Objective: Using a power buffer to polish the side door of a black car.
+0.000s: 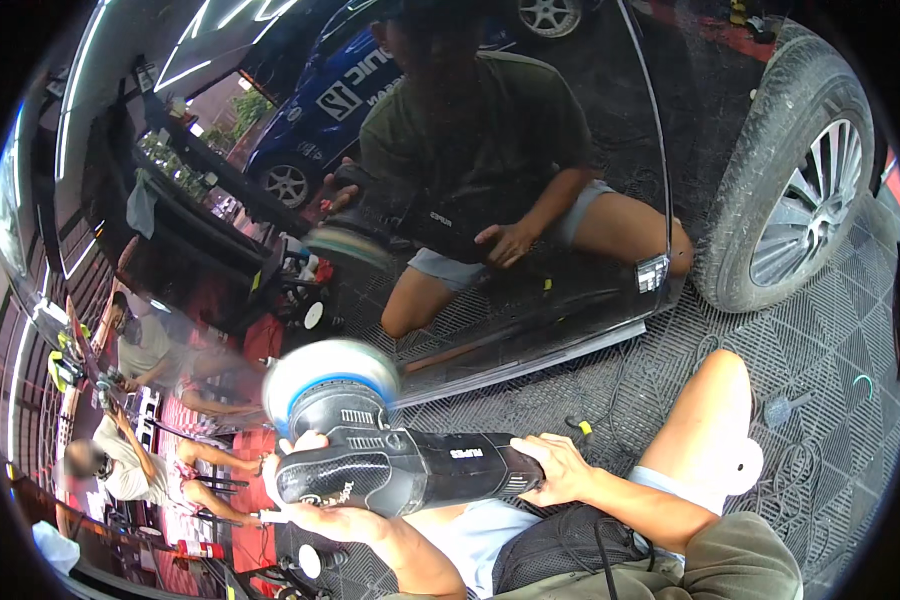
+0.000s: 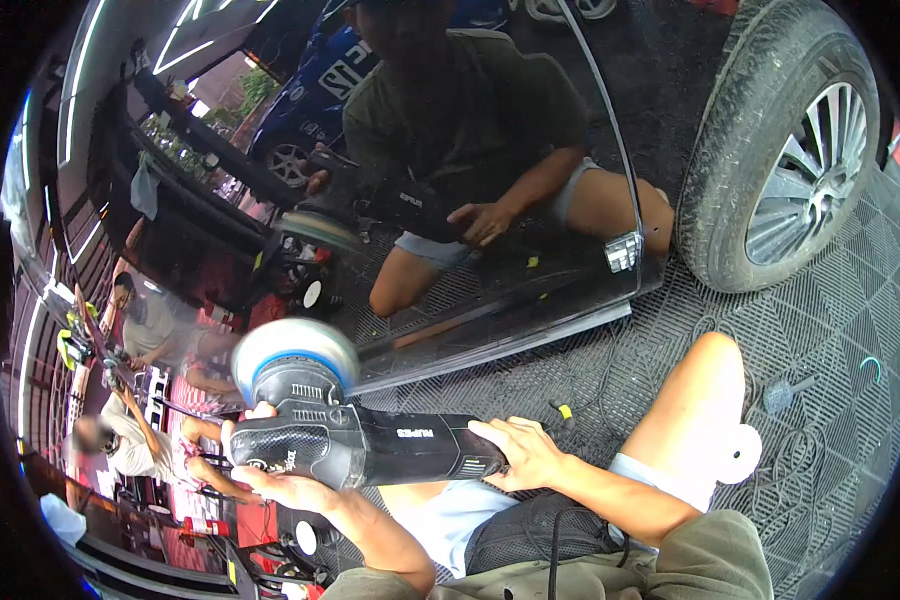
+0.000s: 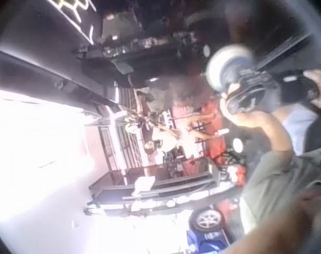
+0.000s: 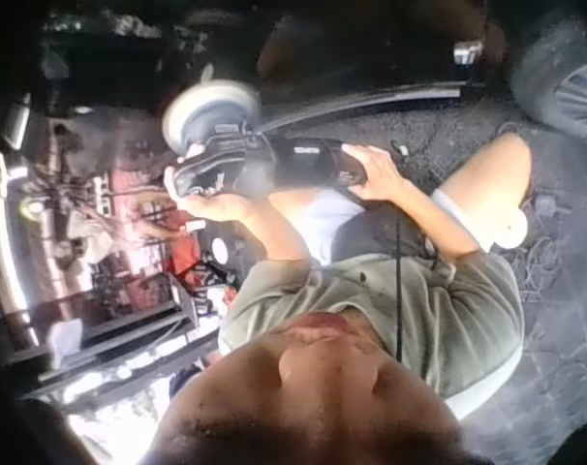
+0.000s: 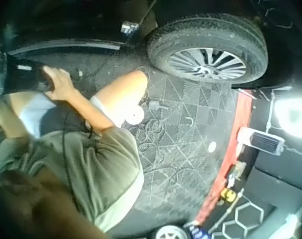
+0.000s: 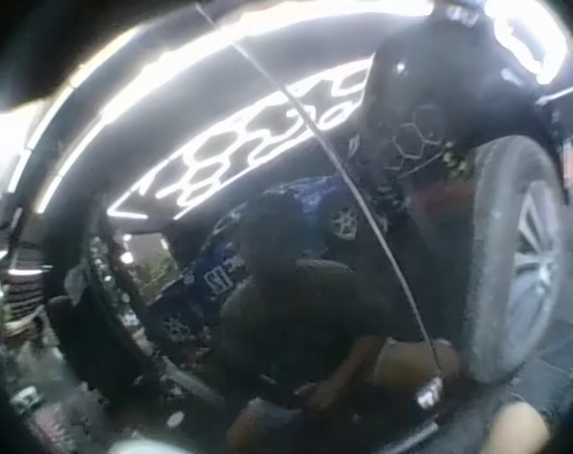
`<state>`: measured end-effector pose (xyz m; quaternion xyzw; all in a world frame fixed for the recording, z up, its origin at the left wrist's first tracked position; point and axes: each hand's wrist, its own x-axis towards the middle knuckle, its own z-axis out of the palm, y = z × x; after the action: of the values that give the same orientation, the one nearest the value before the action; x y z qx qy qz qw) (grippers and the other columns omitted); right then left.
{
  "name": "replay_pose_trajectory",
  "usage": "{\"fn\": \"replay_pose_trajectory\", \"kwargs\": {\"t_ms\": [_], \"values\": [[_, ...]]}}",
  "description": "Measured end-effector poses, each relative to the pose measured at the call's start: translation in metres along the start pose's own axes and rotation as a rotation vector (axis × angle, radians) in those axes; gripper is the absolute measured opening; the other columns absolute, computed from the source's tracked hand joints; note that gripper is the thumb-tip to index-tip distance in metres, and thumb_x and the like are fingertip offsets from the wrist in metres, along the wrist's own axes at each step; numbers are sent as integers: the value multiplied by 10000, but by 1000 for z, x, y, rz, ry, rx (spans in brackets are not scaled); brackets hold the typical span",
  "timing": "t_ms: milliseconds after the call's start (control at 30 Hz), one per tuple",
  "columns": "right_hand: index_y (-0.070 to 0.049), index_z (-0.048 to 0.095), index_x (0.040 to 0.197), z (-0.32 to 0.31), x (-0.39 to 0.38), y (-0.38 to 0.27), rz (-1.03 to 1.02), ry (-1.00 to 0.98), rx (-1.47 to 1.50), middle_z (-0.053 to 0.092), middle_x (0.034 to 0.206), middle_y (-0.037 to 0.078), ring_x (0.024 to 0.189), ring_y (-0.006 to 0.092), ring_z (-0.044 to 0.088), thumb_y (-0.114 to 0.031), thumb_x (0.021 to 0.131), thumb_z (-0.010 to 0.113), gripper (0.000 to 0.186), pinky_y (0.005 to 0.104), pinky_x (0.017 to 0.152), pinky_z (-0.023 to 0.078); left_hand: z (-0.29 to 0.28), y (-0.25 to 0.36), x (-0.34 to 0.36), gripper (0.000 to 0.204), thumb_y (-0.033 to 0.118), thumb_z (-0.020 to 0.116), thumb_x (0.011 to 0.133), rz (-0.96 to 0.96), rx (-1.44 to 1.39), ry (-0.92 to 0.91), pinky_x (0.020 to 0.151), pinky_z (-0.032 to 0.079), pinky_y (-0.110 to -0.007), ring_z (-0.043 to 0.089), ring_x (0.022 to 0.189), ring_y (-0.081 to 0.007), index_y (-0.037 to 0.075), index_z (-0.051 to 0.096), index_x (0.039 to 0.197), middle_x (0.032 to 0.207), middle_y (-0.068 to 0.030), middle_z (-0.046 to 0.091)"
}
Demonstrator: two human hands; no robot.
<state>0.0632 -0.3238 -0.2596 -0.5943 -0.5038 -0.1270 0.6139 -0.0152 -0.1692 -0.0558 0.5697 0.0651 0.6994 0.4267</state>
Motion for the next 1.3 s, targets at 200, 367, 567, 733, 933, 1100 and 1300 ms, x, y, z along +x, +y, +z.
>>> {"fn": "replay_pose_trajectory", "kwargs": {"t_ms": [200, 367, 567, 733, 933, 1100, 1300], "values": [[-15, 395, 1355, 4, 4, -4, 1, -63, -16, 612, 922, 130, 740, 297, 617, -235, 504, 845, 987, 394, 688, 492, -9, 3, 7, 510, 397, 363, 957, -84, -125, -15, 791, 537, -395, 616, 906, -285, -3, 460, 1259, 976, -205, 629], [-11, 414, 1338, 7, 7, -8, -9, -49, -34, 612, 910, 129, 739, 295, 617, -233, 505, 841, 962, 387, 688, 490, -20, -3, 15, 521, 397, 371, 963, -56, -41, 40, 792, 537, -395, 625, 895, -283, -23, 458, 1259, 977, -209, 626], [30, 401, 1300, 9, 4, -9, 5, -143, -42, 639, 1025, 192, 772, 330, 658, -209, 526, 836, 919, 406, 705, 524, -29, -8, 17, 529, 403, 340, 978, -25, 32, 7, 803, 531, -393, 635, 850, -273, -40, 458, 1242, 958, -219, 635], [45, 415, 1292, 11, 4, -6, -17, -132, -70, 648, 989, 176, 756, 325, 656, -185, 530, 823, 895, 401, 694, 523, -28, -10, 16, 523, 411, 349, 974, -86, -42, -5, 756, 548, -378, 639, 819, -267, -33, 460, 1227, 935, -217, 642], [40, 412, 1303, 10, 5, -4, -14, -141, -75, 654, 967, 170, 742, 316, 658, -177, 540, 818, 891, 398, 678, 520, -25, -14, 16, 540, 431, 374, 974, -121, -44, 29, 754, 549, -373, 640, 819, -268, -35, 464, 1232, 940, -215, 644], [-5, 436, 1320, 8, 8, -8, 74, -163, -122, 633, 938, 134, 740, 292, 626, -186, 464, 836, 961, 374, 694, 498, -42, -26, 17, 513, 452, 377, 983, -87, 12, -75, 772, 555, -428, 635, 889, -286, 63, 430, 1313, 1030, -193, 627], [-2, 405, 1335, 12, 5, -1, 43, -119, -111, 622, 915, 150, 738, 309, 633, -125, 451, 824, 986, 403, 694, 518, -29, -18, 15, 533, 469, 380, 983, -107, -64, -81, 772, 551, -418, 638, 863, -278, 56, 425, 1317, 1019, -190, 631]]}}
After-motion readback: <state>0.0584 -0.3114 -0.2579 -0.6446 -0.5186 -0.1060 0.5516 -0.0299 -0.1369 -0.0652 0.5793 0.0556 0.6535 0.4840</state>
